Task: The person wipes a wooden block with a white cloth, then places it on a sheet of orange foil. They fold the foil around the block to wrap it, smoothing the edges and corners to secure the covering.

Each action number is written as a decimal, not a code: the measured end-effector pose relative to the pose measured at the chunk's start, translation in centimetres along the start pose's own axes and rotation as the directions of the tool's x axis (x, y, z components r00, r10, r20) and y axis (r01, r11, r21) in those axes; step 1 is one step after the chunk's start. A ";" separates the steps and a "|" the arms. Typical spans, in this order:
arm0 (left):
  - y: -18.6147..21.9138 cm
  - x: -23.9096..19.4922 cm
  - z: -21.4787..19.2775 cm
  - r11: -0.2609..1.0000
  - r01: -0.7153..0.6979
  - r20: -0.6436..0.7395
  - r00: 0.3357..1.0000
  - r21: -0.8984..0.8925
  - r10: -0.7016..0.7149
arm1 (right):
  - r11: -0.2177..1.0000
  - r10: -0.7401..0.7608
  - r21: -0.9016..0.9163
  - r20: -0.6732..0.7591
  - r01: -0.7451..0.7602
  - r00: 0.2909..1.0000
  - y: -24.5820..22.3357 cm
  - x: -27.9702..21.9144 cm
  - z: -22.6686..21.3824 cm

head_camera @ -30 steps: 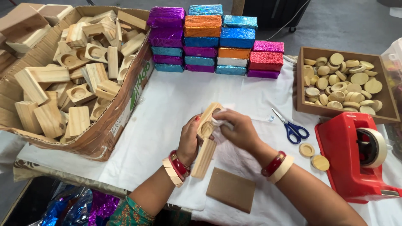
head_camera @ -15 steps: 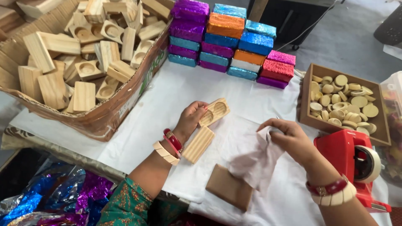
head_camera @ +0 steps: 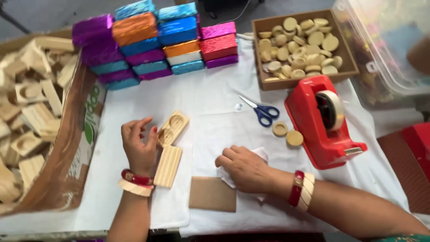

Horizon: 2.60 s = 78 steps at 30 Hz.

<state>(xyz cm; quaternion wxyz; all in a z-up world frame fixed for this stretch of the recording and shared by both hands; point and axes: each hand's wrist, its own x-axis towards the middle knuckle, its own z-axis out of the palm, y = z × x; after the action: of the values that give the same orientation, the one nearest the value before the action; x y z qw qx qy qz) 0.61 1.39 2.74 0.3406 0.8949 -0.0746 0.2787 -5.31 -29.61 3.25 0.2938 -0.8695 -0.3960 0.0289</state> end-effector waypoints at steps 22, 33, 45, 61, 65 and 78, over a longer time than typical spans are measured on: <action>19.8 3.0 17.9 0.684 -0.655 0.709 0.314 -0.320 0.632 | 0.986 0.103 0.131 -0.018 -0.100 0.995 3.5 0.2 3.5; 21.5 11.0 20.2 0.844 -0.436 0.316 0.790 -0.311 0.525 | 0.984 0.041 0.176 -0.076 -0.027 0.996 3.1 0.2 2.0; 21.0 18.8 36.7 0.930 -0.365 0.675 0.675 -0.046 0.298 | 0.849 -0.150 0.475 -0.202 0.231 0.968 7.4 1.9 9.2; 23.5 17.2 36.4 0.960 -0.260 0.773 0.629 0.106 0.085 | 0.975 -0.221 0.052 0.102 0.216 0.970 9.7 2.6 12.9; 21.3 17.5 38.2 0.983 -0.104 0.682 0.731 0.150 -0.026 | 0.949 -0.221 0.240 0.047 0.204 0.974 10.8 3.0 15.5; 17.5 11.1 21.5 0.859 0.115 0.633 0.725 -0.499 0.271 | 0.982 -0.070 0.168 -0.114 0.089 0.991 3.6 0.3 1.8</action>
<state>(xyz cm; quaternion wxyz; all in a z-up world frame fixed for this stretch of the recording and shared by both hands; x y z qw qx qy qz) 13.85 -25.24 5.68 0.4982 0.8074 -0.3042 -0.0858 -3.21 -30.40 -0.06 0.3898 -0.8246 -0.4100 0.0046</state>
